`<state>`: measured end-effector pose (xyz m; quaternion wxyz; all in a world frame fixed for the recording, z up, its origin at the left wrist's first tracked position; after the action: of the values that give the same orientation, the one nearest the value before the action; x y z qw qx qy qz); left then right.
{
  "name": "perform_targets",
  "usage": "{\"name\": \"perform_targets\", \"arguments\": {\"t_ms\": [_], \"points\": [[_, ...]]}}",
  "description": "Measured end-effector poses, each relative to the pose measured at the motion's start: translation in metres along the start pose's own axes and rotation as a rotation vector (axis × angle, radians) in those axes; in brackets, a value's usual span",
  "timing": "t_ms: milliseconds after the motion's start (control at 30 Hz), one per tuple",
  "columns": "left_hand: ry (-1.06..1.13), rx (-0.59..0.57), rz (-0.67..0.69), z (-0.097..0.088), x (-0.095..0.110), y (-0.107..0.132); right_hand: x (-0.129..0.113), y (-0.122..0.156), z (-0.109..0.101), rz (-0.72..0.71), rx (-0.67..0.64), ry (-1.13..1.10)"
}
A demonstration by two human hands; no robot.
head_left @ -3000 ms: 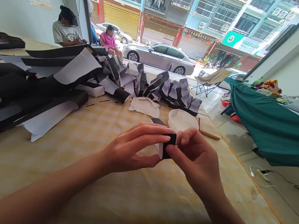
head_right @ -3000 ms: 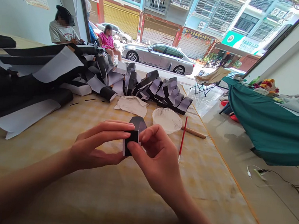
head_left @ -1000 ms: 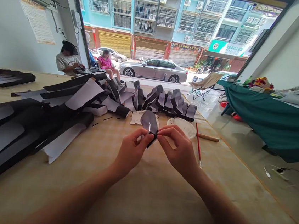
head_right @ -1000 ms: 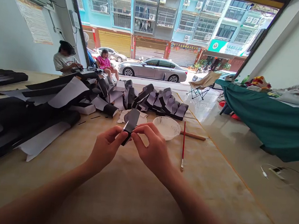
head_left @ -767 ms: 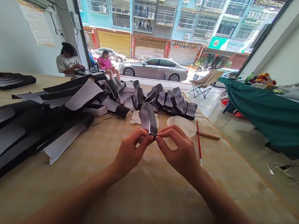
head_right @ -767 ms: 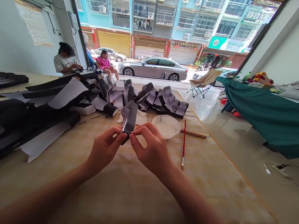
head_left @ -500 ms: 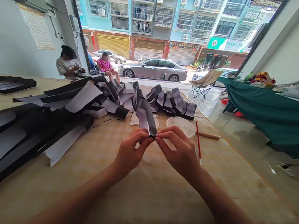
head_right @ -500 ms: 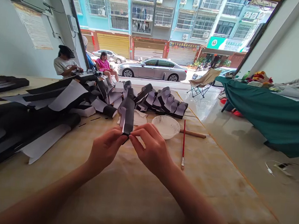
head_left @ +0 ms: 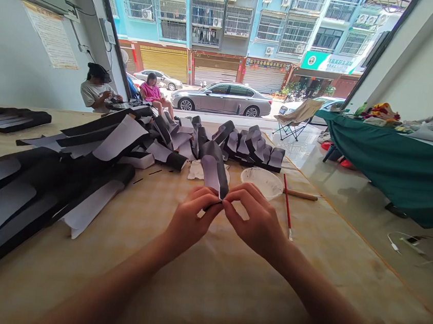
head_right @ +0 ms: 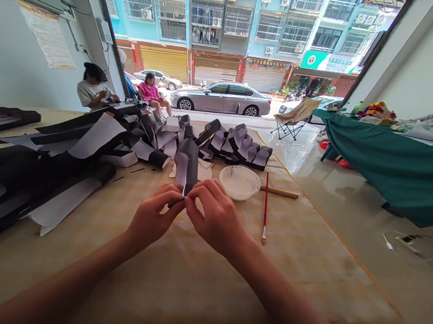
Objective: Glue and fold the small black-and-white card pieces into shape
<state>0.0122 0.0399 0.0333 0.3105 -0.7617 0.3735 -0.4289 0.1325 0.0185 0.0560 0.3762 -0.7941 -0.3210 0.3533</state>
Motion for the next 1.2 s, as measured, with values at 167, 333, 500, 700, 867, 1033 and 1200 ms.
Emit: {"name": "perform_targets", "arguments": {"t_ms": [167,333,500,700,867,1033,1200], "points": [[0.001,-0.049,0.025,0.002,0.0,-0.001,0.003,0.002,0.003,0.005,-0.014,-0.008],[0.039,-0.21,-0.013,0.008,0.002,-0.002,0.007,0.003,0.006,0.108,-0.06,-0.051],[0.054,-0.351,-0.074,0.002,0.004,-0.005,0.011,0.002,0.006,0.187,-0.155,-0.146],[0.122,-0.231,-0.091,-0.013,0.003,-0.01,0.022,0.006,0.013,0.365,-0.289,-0.323],[0.194,0.023,-0.016,-0.018,-0.002,-0.008,0.036,0.01,0.009,0.663,-0.076,-0.525],[0.085,0.034,0.044,-0.013,0.002,-0.003,0.029,0.015,0.019,0.747,-0.182,-0.672],[0.068,0.018,0.105,-0.015,0.006,-0.006,0.03,0.02,0.023,0.764,-0.264,-0.729]]}}
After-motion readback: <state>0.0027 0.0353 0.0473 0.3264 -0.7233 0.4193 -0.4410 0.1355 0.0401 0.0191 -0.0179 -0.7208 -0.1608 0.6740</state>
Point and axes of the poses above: each hand's wrist, its own y-axis away from the middle knuckle, its own z-axis out of the palm, x = y × z, the point moved 7 cm from there along -y, towards the middle knuckle, and after that the axes turned 4 degrees about z, right-handed, at the moved point
